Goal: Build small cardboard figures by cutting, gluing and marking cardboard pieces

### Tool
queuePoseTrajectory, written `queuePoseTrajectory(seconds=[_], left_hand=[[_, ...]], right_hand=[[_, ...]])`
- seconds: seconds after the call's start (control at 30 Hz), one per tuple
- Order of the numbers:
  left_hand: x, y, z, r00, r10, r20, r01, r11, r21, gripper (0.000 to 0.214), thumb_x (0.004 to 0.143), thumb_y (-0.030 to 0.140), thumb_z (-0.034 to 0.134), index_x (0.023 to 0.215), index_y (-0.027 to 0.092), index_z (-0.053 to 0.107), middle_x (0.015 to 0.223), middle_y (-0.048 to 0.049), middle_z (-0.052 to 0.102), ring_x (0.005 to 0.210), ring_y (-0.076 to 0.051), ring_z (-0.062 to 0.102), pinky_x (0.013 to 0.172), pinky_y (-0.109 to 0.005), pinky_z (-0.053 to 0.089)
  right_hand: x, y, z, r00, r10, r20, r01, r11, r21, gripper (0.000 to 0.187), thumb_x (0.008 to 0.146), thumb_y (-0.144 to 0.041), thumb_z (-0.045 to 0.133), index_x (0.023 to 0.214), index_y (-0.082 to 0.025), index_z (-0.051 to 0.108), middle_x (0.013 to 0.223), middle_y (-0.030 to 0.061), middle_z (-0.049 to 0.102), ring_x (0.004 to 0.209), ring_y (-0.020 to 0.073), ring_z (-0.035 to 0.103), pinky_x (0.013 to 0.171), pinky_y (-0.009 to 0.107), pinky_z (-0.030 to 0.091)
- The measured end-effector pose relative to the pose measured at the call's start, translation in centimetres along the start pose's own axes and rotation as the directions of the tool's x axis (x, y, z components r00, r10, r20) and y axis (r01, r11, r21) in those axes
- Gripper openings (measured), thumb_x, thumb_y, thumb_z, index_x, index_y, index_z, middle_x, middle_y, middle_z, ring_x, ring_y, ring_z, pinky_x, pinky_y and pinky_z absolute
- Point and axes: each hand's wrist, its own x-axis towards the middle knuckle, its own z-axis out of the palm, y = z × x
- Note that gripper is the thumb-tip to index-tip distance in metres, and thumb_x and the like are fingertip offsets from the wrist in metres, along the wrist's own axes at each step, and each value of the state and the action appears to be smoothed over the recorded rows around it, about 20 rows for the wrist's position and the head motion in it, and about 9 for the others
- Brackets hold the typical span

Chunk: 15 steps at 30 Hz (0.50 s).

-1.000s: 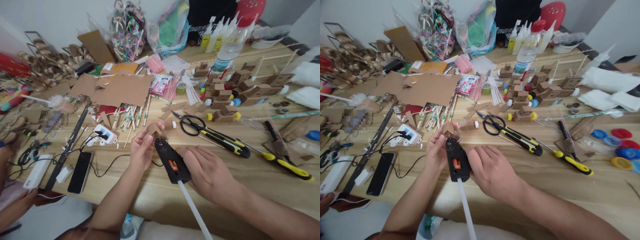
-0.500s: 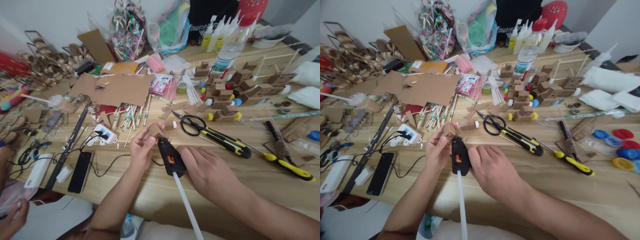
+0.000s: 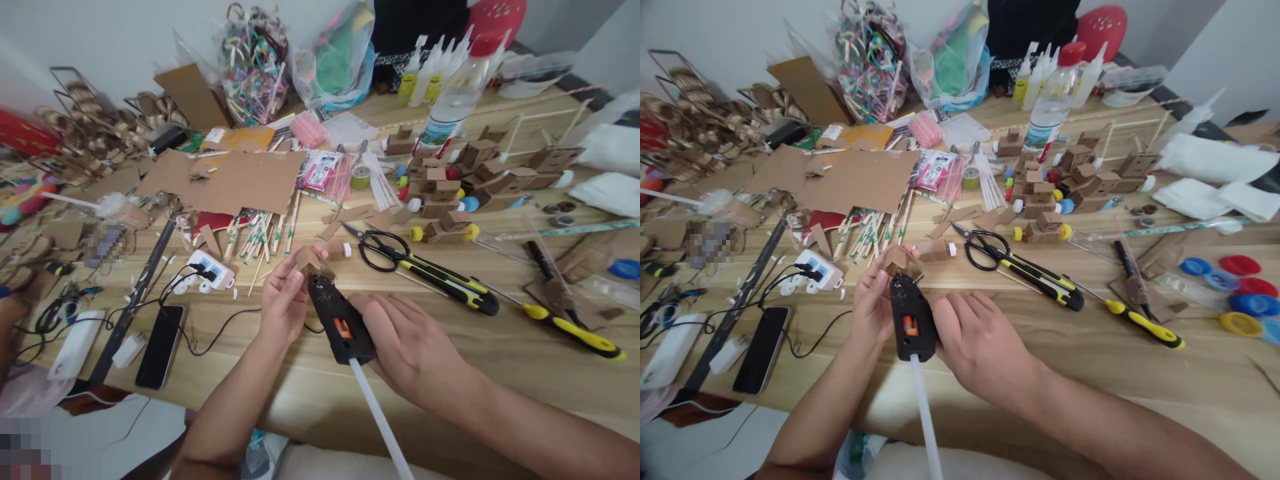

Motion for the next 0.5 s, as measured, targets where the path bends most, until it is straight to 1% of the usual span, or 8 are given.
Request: queuePoseTrajectory(seconds=[0.07, 0.17, 0.23, 0.33, 0.5], left_hand=[[-0.05, 0.04, -0.03, 1.0, 0.0, -0.003, 0.0, 1.0, 0.014, 0.045, 0.07, 0.051, 0.094, 0.105, 0.024, 0.084, 0.104, -0.0085, 0.084, 0.097, -0.023, 0.079, 0.076, -0.028, 0.063], [-0.14, -0.14, -0.18, 1.0, 0.024, -0.008, -0.023, 0.999, 0.026, 0.045, 0.07, 0.051, 0.095, 0.106, 0.026, 0.083, 0.107, -0.0084, 0.084, 0.102, -0.025, 0.079, 0.083, -0.031, 0.064], [-0.19, -0.23, -0.26, 0.999, 0.046, -0.008, -0.046, 0.998, 0.032, 0.044, 0.07, 0.05, 0.095, 0.106, 0.027, 0.084, 0.11, -0.0084, 0.084, 0.105, -0.026, 0.079, 0.087, -0.032, 0.064], [-0.22, -0.17, -0.29, 0.997, 0.072, 0.001, -0.072, 0.996, 0.049, 0.043, 0.071, 0.05, 0.094, 0.106, 0.028, 0.084, 0.111, -0.0087, 0.084, 0.106, -0.026, 0.079, 0.085, -0.033, 0.065], [-0.16, 0.05, -0.23, 0.99, 0.142, 0.013, -0.143, 0.988, 0.055, 0.041, 0.071, 0.049, 0.095, 0.104, 0.029, 0.085, 0.107, -0.0078, 0.085, 0.101, -0.026, 0.081, 0.084, -0.034, 0.066]], right_hand=[[-0.01, 0.17, 0.42, 1.0, 0.006, 0.027, -0.005, 1.0, -0.028, 0.03, 0.098, -0.005, 0.037, 0.086, -0.019, 0.06, 0.074, 0.0071, 0.068, 0.065, 0.0208, 0.061, 0.065, 0.031, 0.052], [-0.02, 0.01, 0.62, 0.998, 0.02, 0.062, -0.016, 0.998, -0.063, 0.031, 0.098, -0.005, 0.037, 0.085, -0.02, 0.06, 0.072, 0.0058, 0.067, 0.064, 0.0201, 0.06, 0.063, 0.031, 0.05], [0.01, -0.13, 0.63, 0.999, 0.015, 0.051, -0.011, 0.996, -0.084, 0.031, 0.098, -0.004, 0.038, 0.084, -0.02, 0.06, 0.071, 0.0054, 0.066, 0.064, 0.02, 0.06, 0.063, 0.03, 0.049], [0.13, -0.08, 0.6, 1.0, -0.012, 0.019, 0.015, 0.993, -0.12, 0.032, 0.098, -0.003, 0.037, 0.083, -0.02, 0.061, 0.07, 0.0051, 0.065, 0.062, 0.0203, 0.059, 0.063, 0.03, 0.048], [0.42, 0.41, 0.39, 0.998, -0.061, 0.012, 0.062, 0.989, -0.133, 0.032, 0.097, -0.002, 0.034, 0.092, -0.016, 0.063, 0.07, 0.0046, 0.064, 0.06, 0.02, 0.058, 0.062, 0.031, 0.046]])
